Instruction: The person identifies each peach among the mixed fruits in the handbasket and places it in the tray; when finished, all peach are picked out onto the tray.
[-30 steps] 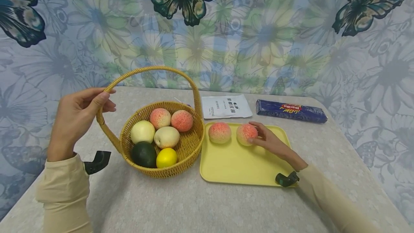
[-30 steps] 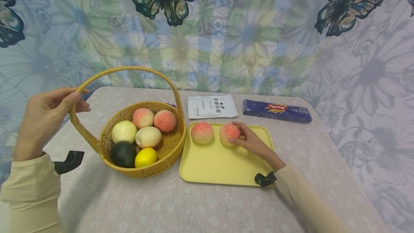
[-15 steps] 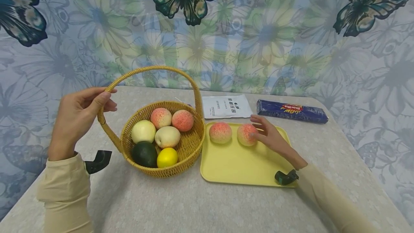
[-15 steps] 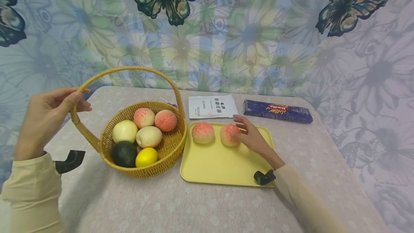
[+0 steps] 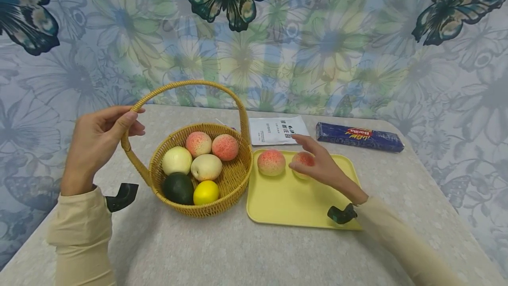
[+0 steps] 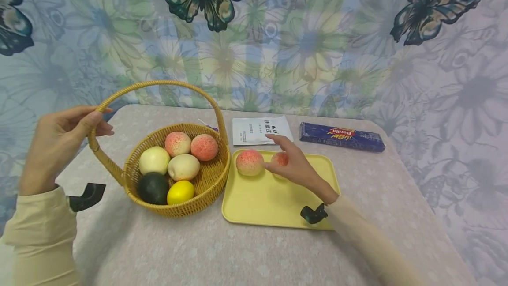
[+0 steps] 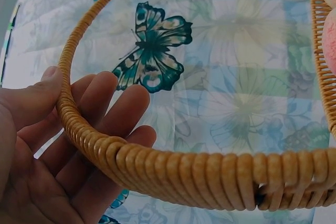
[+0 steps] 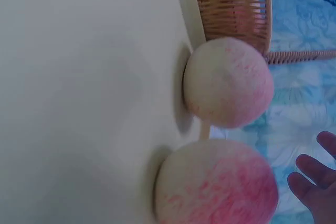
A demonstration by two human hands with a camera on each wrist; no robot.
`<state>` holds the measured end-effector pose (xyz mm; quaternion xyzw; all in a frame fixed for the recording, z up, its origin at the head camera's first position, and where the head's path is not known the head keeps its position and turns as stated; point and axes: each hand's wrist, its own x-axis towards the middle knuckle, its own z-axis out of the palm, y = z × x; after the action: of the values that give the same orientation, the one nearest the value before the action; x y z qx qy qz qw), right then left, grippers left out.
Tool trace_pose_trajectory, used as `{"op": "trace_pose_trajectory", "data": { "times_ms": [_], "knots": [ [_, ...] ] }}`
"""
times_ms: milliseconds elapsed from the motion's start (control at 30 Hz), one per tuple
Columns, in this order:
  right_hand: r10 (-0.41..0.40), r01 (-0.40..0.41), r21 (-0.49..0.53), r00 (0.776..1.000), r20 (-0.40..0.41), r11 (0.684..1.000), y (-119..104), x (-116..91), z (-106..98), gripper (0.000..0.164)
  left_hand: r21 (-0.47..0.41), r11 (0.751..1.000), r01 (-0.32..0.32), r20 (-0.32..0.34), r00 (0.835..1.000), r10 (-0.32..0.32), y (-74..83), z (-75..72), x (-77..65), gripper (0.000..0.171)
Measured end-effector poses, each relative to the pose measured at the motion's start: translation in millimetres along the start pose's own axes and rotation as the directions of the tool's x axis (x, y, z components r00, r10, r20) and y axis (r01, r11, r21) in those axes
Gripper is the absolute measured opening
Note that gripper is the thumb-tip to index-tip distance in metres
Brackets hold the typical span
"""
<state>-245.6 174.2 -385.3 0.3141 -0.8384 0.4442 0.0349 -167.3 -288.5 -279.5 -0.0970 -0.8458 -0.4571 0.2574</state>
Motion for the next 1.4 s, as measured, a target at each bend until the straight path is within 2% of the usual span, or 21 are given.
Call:
{"op": "trace_pose_trajectory", "data": {
  "times_ms": [133,300,467,733,933,1267,1400],
  "knots": [
    [-0.071,0.072,-0.016,0.996,0.059,0.997,-9,12,9,0.071,0.001,1.0,-0.001,0.002,1.0,0.001,0.3,-0.2,-0.1,0.025],
    [-0.119,0.123,-0.021,0.985,0.123,0.992,-22,25,19,0.074,0.008,1.0,-0.001,0.005,1.0,0.001,0.9,-0.4,-0.1,0.026],
    [-0.169,0.181,-0.042,0.964,0.205,0.983,-37,41,26,0.078,0.013,1.0,-0.004,0.008,1.0,0.004,0.9,-0.6,-0.1,0.026],
    [-0.199,0.267,-0.137,0.904,0.378,0.954,-66,69,38,0.083,0.022,1.0,-0.003,0.005,1.0,0.002,0.1,-1.7,-0.8,0.025],
    [-0.183,0.315,-0.217,0.862,0.472,0.924,-83,85,53,0.083,0.01,1.0,0.002,0.003,1.0,-0.002,-0.1,-2.8,-1.8,0.026],
    [-0.138,0.326,-0.231,0.8,0.584,0.917,-102,107,70,0.08,0.001,1.0,-0.002,0.003,1.0,0.002,-0.5,-1.7,-1.5,0.025],
    [-0.129,0.348,-0.252,0.779,0.613,0.903,-106,114,75,0.08,0.004,1.0,-0.007,0.012,1.0,0.007,-0.5,-1.7,-0.6,0.025]
  ]
}}
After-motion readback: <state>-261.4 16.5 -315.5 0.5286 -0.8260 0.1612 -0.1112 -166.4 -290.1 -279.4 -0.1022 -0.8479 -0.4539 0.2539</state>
